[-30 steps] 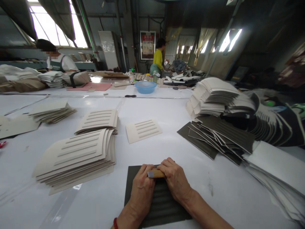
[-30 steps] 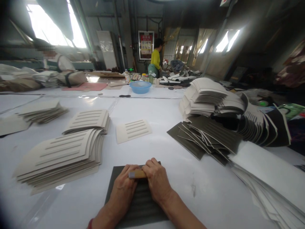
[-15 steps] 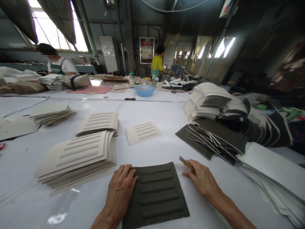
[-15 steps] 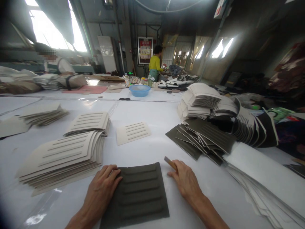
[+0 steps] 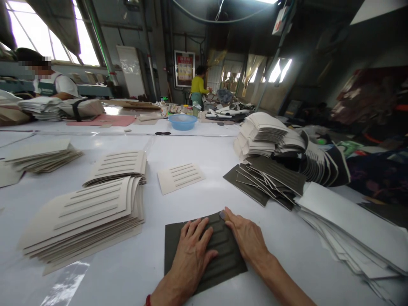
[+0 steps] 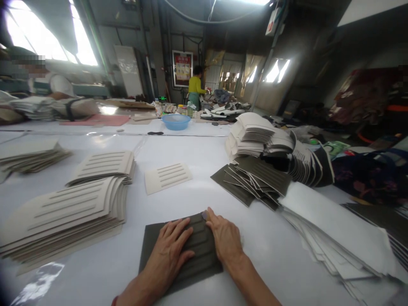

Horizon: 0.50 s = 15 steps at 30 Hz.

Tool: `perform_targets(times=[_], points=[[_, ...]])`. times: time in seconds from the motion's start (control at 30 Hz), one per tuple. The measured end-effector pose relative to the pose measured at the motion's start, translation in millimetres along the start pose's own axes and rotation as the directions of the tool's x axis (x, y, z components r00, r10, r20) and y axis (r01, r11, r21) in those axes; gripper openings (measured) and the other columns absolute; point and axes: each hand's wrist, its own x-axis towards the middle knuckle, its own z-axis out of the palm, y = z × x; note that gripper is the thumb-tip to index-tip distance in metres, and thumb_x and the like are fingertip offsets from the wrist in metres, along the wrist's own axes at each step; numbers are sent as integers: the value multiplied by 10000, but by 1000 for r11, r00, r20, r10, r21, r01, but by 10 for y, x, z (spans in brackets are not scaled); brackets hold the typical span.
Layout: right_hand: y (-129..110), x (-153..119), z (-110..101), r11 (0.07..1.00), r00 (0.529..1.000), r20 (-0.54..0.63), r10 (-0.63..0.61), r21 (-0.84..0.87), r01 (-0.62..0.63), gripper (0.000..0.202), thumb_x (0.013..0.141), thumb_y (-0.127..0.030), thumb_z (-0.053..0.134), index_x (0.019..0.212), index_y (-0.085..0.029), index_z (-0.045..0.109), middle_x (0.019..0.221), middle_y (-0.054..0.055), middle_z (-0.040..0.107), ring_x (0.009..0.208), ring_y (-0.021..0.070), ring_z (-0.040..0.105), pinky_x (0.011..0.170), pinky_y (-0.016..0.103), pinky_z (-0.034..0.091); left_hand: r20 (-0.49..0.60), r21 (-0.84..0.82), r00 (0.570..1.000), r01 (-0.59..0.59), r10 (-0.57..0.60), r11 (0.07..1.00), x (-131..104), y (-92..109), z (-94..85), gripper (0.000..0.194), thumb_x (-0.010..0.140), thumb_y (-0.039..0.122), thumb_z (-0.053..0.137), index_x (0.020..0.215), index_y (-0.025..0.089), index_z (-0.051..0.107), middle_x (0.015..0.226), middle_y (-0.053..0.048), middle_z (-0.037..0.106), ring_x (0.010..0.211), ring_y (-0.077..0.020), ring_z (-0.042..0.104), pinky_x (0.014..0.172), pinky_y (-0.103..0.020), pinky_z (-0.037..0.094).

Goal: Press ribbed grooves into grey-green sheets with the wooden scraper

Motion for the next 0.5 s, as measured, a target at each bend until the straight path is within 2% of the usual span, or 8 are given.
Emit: perform_targets(times=[0.17, 0.27, 0.37, 0.43, 0.5], points=[[44, 39, 14, 993, 994, 36, -100, -56, 102, 412, 993, -234, 464, 1403, -206, 491, 898, 61, 718, 766, 200, 673, 638, 270, 494, -11, -4, 1000, -5, 5, 1000, 1, 6, 14, 494, 784, 318, 783, 1237, 261, 594, 1427, -52, 527, 1285, -314, 476, 1093, -575, 369], [75, -52, 23, 990, 990, 54, -127, -63, 130, 422, 992, -215, 448, 1414, -215, 475, 878, 55, 718, 731, 183, 669, 628, 261, 499, -33, 0, 999, -1, 1, 1000, 12, 23, 22, 452, 791, 285, 774, 1209, 249, 606, 1408, -62, 539, 1273, -321, 484, 1085, -587, 373], [141, -417, 61, 987, 988, 35, -150, -52, 152, 435, 1003, -204, 386, 1432, -192, 452, 869, 60, 715, 724, 203, 673, 617, 291, 525, -58, 30, 998, 0, 2, 1000, 14, 33, 50, 448, 781, 258, 781, 1194, 235, 609, 1401, -73, 542, 1268, -329, 487, 1081, -602, 375], [216, -800, 85, 984, 984, -8, -179, -22, 179, 464, 1013, -223, 354, 1474, -194, 398, 867, 63, 712, 726, 208, 676, 613, 297, 540, -55, 58, 998, -9, 12, 998, 12, 31, 69, 469, 772, 243, 786, 1203, 227, 602, 1401, -83, 540, 1274, -333, 484, 1085, -614, 366], [302, -1199, 85, 978, 978, -39, -207, 26, 208, 488, 1010, -264, 380, 1498, -254, 367, 836, 49, 715, 695, 198, 678, 596, 273, 548, -45, 79, 999, -18, 22, 997, 13, 28, 77, 457, 783, 236, 772, 1206, 219, 597, 1400, -93, 540, 1280, -336, 482, 1090, -622, 358]])
